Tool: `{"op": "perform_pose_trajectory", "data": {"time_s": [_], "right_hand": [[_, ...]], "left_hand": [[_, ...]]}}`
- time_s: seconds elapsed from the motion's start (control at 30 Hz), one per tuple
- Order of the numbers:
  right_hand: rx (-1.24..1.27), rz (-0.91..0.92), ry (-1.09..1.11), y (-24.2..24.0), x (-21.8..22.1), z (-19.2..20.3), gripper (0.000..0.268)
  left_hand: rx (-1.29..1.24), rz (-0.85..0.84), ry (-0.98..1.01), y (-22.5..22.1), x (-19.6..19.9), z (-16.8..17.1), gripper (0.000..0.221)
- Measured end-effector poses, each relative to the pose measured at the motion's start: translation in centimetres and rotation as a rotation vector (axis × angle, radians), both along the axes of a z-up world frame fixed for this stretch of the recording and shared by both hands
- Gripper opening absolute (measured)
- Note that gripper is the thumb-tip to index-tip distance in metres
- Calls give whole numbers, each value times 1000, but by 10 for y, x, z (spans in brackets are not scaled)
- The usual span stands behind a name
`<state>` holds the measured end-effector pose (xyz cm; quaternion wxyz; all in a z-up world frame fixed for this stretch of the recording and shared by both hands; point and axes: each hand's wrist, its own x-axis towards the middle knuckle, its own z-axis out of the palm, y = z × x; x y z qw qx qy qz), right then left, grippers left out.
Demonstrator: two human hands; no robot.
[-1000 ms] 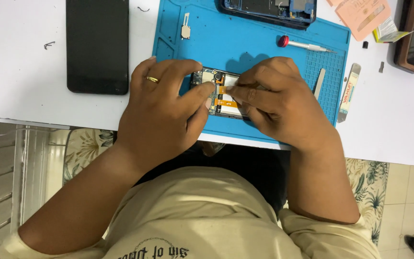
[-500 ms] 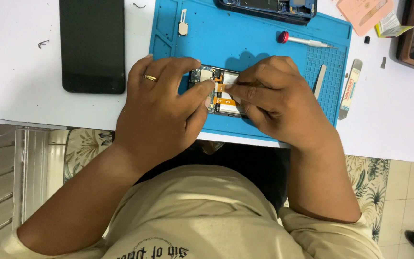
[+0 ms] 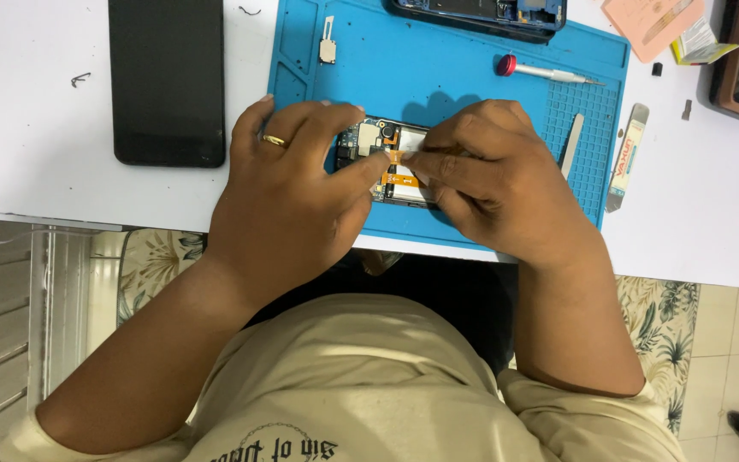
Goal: Assembling a Samsung Galaxy A50 phone by connecting internal ribbon cables, installing the battery, and snapping the back cover into place.
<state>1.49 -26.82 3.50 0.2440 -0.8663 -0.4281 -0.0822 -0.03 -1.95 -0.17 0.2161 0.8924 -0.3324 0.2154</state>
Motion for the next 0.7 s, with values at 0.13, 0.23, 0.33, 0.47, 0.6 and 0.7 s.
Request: {"op": "perform_pose_trajectory", "data": {"time_s": [0.13, 0.23, 0.33, 0.47, 0.6, 0.7], "right_hand": [[-4, 0, 5, 0, 0, 0, 23], [-9, 0, -3, 1, -1, 1, 22], [-7, -3, -15, 2, -1, 2, 21], [-7, -4, -21, 1, -1, 0, 22], [-16, -9, -40, 1, -1, -1, 23], [-17, -13, -31, 2, -1, 0, 24]], "left_hand": [[16, 25, -26, -3, -1, 0, 25], [60, 45, -74, -4, -2, 0, 27], [77, 52, -97, -4, -3, 1, 26], [82, 42, -101, -4, -4, 1, 23], [92, 42, -122, -4, -3, 3, 21], [99, 37, -132, -5, -3, 3, 21]]}}
